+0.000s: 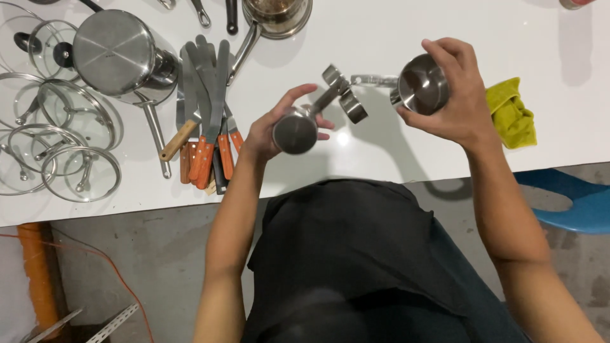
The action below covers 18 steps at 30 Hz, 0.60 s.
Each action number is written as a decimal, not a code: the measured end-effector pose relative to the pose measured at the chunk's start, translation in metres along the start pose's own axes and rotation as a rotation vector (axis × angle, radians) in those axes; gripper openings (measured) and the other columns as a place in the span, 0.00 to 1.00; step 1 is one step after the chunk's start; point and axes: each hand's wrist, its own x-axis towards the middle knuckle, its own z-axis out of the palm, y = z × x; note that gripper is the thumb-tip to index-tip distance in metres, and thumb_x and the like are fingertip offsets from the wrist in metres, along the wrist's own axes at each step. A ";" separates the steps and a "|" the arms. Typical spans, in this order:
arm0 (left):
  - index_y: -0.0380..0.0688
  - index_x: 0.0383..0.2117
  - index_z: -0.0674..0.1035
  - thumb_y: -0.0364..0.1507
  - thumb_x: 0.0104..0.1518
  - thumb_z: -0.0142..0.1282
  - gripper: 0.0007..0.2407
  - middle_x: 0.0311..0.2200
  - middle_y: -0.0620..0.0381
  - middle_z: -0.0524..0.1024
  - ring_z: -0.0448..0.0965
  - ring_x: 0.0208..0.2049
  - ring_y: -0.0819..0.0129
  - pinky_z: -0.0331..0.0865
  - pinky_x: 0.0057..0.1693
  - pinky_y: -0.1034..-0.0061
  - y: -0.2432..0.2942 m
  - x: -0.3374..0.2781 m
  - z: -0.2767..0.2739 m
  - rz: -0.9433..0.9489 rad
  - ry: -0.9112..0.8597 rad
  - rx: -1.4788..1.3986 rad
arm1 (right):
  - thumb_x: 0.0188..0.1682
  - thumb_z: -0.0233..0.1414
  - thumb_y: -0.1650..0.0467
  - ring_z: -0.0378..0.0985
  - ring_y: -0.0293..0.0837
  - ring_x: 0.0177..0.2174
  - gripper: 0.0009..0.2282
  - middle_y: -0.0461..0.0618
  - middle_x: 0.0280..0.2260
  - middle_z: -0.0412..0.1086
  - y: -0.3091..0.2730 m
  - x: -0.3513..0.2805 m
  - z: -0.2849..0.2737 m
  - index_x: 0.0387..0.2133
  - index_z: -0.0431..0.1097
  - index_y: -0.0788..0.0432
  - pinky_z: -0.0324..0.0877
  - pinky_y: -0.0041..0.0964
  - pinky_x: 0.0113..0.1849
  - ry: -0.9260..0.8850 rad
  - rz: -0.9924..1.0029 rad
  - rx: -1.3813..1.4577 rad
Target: Cleaning and organizing metal measuring cups on a workbench.
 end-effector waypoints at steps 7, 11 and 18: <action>0.38 0.69 0.57 0.41 0.47 0.75 0.45 0.60 0.34 0.70 0.76 0.59 0.36 0.76 0.61 0.51 0.021 -0.014 -0.002 0.072 -0.160 -0.163 | 0.39 0.71 0.60 0.70 0.56 0.60 0.43 0.58 0.61 0.57 -0.001 0.001 0.004 0.70 0.58 0.51 0.76 0.52 0.59 -0.005 0.065 0.067; 0.35 0.64 0.64 0.38 0.42 0.80 0.44 0.63 0.40 0.68 0.76 0.59 0.44 0.79 0.53 0.61 0.046 -0.013 0.021 0.099 -0.006 0.148 | 0.38 0.74 0.62 0.67 0.55 0.61 0.46 0.56 0.62 0.54 -0.001 -0.002 0.011 0.70 0.54 0.49 0.71 0.50 0.60 0.036 0.039 0.073; 0.32 0.65 0.70 0.53 0.55 0.66 0.40 0.50 0.53 0.76 0.76 0.51 0.71 0.73 0.60 0.74 0.031 0.003 -0.008 0.319 0.264 0.546 | 0.37 0.78 0.61 0.67 0.49 0.62 0.59 0.56 0.66 0.47 0.007 -0.015 0.034 0.73 0.34 0.44 0.67 0.49 0.62 0.167 -0.016 0.191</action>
